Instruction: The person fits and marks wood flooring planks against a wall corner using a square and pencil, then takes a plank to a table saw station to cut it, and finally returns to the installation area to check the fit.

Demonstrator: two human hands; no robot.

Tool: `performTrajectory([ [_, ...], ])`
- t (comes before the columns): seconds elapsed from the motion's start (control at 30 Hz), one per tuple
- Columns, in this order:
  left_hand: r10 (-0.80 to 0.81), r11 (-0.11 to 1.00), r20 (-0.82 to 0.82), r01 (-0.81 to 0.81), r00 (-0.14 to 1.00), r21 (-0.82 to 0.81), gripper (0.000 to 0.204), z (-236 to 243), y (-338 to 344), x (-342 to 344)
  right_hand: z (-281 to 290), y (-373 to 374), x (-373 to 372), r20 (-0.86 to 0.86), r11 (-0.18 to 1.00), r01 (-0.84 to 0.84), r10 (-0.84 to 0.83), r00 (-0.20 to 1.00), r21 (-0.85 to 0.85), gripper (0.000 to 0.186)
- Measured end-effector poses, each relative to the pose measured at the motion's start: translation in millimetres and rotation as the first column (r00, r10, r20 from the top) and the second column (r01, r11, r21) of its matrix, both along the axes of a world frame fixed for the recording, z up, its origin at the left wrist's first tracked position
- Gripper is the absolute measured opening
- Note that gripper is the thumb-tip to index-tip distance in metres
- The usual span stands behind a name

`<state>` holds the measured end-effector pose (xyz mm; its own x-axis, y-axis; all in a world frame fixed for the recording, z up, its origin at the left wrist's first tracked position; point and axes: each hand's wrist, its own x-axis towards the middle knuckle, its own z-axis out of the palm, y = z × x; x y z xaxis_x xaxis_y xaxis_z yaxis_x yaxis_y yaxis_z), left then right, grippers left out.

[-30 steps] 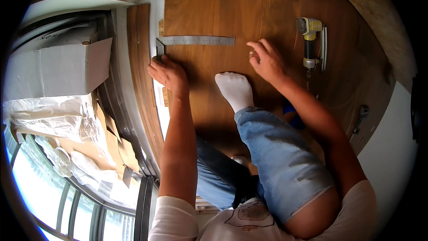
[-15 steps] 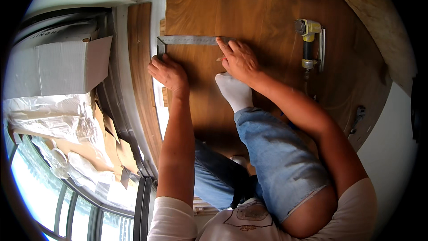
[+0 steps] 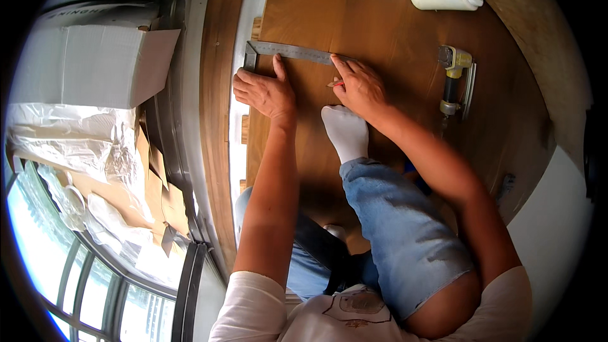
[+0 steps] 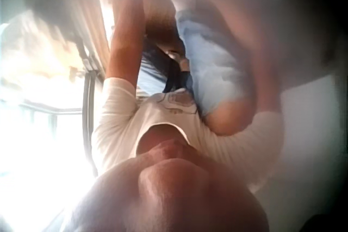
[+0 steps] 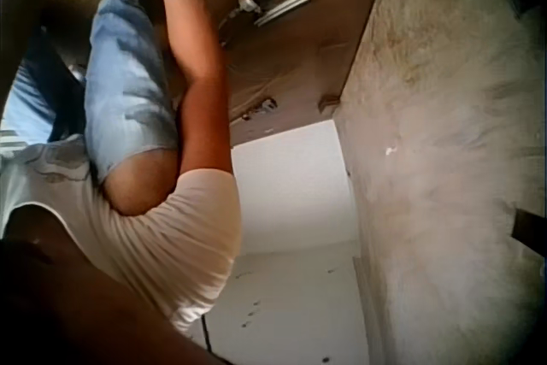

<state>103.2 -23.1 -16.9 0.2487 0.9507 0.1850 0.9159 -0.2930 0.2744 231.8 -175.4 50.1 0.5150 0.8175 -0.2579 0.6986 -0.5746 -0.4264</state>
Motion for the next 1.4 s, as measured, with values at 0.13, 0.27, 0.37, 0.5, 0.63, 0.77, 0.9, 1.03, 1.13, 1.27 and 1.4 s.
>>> performTrajectory([
  [0.13,0.050,0.995,0.032,-0.047,0.998,-0.087,0.080,0.6,-0.7,8.5,-0.8,8.9,7.9,0.023,0.996,-0.024,0.022,0.999,0.090,0.056],
  [0.27,0.043,0.997,0.050,-0.040,0.998,-0.064,0.081,2.2,3.9,0.0,17.7,46.8,9.4,-0.176,0.989,-0.014,0.041,0.984,0.149,0.043],
  [0.37,0.037,0.997,0.086,-0.031,0.996,-0.071,0.081,5.6,1.1,5.8,8.7,74.8,17.2,-0.195,0.965,-0.062,0.115,0.974,0.256,0.035],
  [0.5,0.047,0.996,0.099,-0.040,0.994,-0.074,0.080,7.0,1.8,6.1,-5.2,114.9,14.0,-0.151,0.947,-0.074,0.126,0.980,0.311,0.028],
  [0.63,0.059,0.994,0.093,-0.050,0.994,-0.099,0.079,8.8,1.6,5.9,-11.8,135.2,14.9,0.040,0.955,-0.213,0.209,0.977,0.207,0.027],
  [0.77,0.065,0.992,0.096,-0.053,0.993,-0.117,0.079,10.8,2.2,6.5,-12.4,138.6,14.3,0.119,0.948,-0.267,0.249,0.961,0.173,0.025],
  [0.9,0.056,0.990,0.098,-0.043,0.994,-0.131,0.081,11.2,1.8,7.4,-12.0,137.1,13.0,0.154,0.937,-0.294,0.267,0.951,0.187,0.023],
  [1.03,0.054,0.993,0.082,-0.045,0.995,-0.114,0.083,6.4,2.0,4.8,-5.7,141.0,9.5,0.118,0.928,-0.333,0.316,0.941,0.168,0.030],
  [1.13,0.049,0.992,0.077,-0.040,0.996,-0.121,0.084,6.1,1.1,6.0,-2.6,142.6,12.2,0.092,0.934,-0.329,0.318,0.944,0.143,0.033],
  [1.27,0.050,0.991,0.077,-0.040,0.996,-0.127,0.085,6.1,-1.9,5.9,2.5,147.6,16.6,0.103,0.921,-0.385,0.377,0.920,0.066,0.031],
  [1.4,0.059,0.988,0.091,-0.045,0.994,-0.149,0.084,10.1,-1.5,6.9,3.9,153.0,20.9,0.118,0.909,-0.417,0.414,0.903,-0.001,0.024],
])
